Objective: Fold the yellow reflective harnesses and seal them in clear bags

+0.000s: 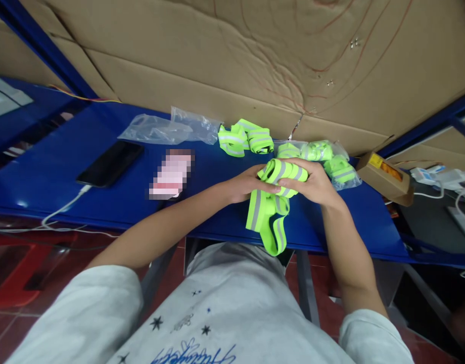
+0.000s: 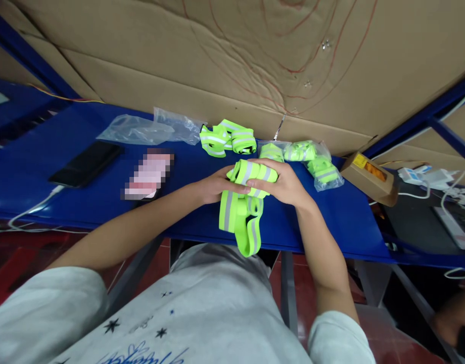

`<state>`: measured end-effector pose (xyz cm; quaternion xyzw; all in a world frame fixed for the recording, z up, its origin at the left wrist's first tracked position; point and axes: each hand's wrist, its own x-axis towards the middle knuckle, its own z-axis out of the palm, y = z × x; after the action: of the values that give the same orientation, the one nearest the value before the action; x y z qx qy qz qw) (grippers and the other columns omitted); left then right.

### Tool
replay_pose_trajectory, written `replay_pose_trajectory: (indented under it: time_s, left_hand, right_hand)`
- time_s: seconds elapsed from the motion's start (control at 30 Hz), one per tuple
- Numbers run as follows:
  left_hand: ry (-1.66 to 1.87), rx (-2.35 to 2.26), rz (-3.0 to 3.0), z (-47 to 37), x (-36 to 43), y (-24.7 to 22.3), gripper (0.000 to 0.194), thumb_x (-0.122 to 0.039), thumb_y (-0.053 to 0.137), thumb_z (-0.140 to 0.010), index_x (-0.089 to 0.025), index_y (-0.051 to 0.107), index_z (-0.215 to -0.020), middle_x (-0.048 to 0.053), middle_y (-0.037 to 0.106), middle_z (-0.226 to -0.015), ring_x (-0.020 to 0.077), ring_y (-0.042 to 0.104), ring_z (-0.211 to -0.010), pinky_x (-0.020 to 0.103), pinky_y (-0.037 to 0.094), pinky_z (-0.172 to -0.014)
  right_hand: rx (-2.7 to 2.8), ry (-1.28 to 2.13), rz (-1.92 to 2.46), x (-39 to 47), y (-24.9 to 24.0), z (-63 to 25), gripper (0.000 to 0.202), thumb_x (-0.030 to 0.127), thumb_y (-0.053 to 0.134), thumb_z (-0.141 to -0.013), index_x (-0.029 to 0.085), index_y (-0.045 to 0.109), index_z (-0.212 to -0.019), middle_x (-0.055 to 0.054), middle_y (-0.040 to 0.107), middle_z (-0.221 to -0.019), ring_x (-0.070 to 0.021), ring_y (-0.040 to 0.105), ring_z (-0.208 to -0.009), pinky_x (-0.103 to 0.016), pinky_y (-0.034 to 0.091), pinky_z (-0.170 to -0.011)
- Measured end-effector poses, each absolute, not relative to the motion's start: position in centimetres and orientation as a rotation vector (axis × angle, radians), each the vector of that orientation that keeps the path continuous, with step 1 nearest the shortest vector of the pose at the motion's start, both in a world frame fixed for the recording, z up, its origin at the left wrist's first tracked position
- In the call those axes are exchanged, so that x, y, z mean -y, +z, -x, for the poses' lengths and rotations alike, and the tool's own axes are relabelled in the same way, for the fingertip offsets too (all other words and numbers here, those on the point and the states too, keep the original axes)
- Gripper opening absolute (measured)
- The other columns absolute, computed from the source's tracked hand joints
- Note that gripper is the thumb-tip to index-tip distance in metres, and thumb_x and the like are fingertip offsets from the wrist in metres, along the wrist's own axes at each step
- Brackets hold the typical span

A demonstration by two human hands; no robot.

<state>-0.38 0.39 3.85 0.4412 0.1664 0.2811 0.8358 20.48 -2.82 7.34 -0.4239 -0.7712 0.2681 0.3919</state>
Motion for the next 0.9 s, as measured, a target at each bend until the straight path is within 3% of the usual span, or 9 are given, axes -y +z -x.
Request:
replay_pose_trajectory:
  time_s: [0.17,0.33,0.53,0.67,0.77,0.9]
  left_hand:
    - [0.609,-0.311,-0.719,-0.2,-0.4,3.7,0.043,-0.019,0.092,-0.064,-0.012,0.076,-0.103,0.008,0.080,-0.091,0.0244,0.076,-0.080,0.042,0.061,-0.086]
    - [0.591,-0.269,-0.642,-0.2,0.3,3.8,0.044,-0.029,0.090,-0.070,-0.014,0.076,-0.108,0.010,0.081,-0.097,0.0290,0.077,-0.091,0.053,0.059,-0.099]
    - [0.583,-0.339,-0.787,-1.0,1.0,3.8,0.059,-0.018,0.098,-0.064,-0.020,0.076,-0.120,0.012,0.077,-0.125,0.0309,0.075,-0.112,0.050,0.057,-0.102]
    - [0.668,-0.479,-0.899,-1.1,0.4,3.2,0.048,-0.020,0.096,-0.063,-0.015,0.080,-0.107,0.011,0.080,-0.110,0.0252,0.076,-0.102,0.041,0.056,-0.100]
    - [0.818,-0.678,-1.034,-1.1,-0.1,2.7,0.031,-0.023,0.091,-0.066,-0.013,0.080,-0.093,0.007,0.079,-0.092,0.0199,0.073,-0.083,0.035,0.057,-0.086]
    - [0.895,-0.708,-1.166,-1.2,-0.8,2.3,0.025,-0.032,0.085,-0.075,-0.014,0.075,-0.089,0.004,0.075,-0.078,0.0180,0.067,-0.063,0.033,0.057,-0.068]
  right_hand:
    - [1.779,0.404,1.129,3.4,7.3,-19.4,0.048,0.056,0.089,-0.078,0.023,0.081,-0.110,-0.004,0.082,-0.107,-0.0249,0.077,-0.096,-0.038,0.064,-0.087]
    - [1.620,0.187,1.131,2.9,6.4,-19.0,0.045,0.060,0.082,-0.084,0.024,0.079,-0.112,-0.003,0.081,-0.101,-0.0232,0.076,-0.084,-0.040,0.066,-0.078]
    - [1.577,-0.009,1.113,3.2,5.8,-18.4,0.045,0.057,0.078,-0.089,0.023,0.076,-0.119,-0.007,0.080,-0.110,-0.0287,0.077,-0.099,-0.049,0.065,-0.094]
    - [1.585,-0.062,1.132,3.5,6.1,-18.5,0.046,0.056,0.079,-0.089,0.022,0.076,-0.120,-0.009,0.080,-0.115,-0.0303,0.077,-0.107,-0.050,0.063,-0.100]
    - [1.582,-0.104,1.123,3.5,6.3,-18.7,0.044,0.053,0.079,-0.089,0.022,0.077,-0.120,-0.009,0.080,-0.115,-0.0302,0.077,-0.107,-0.050,0.063,-0.100]
    - [1.602,-0.186,1.081,3.8,6.3,-18.5,0.044,0.050,0.078,-0.091,0.021,0.076,-0.123,-0.010,0.080,-0.116,-0.0306,0.078,-0.108,-0.048,0.064,-0.100]
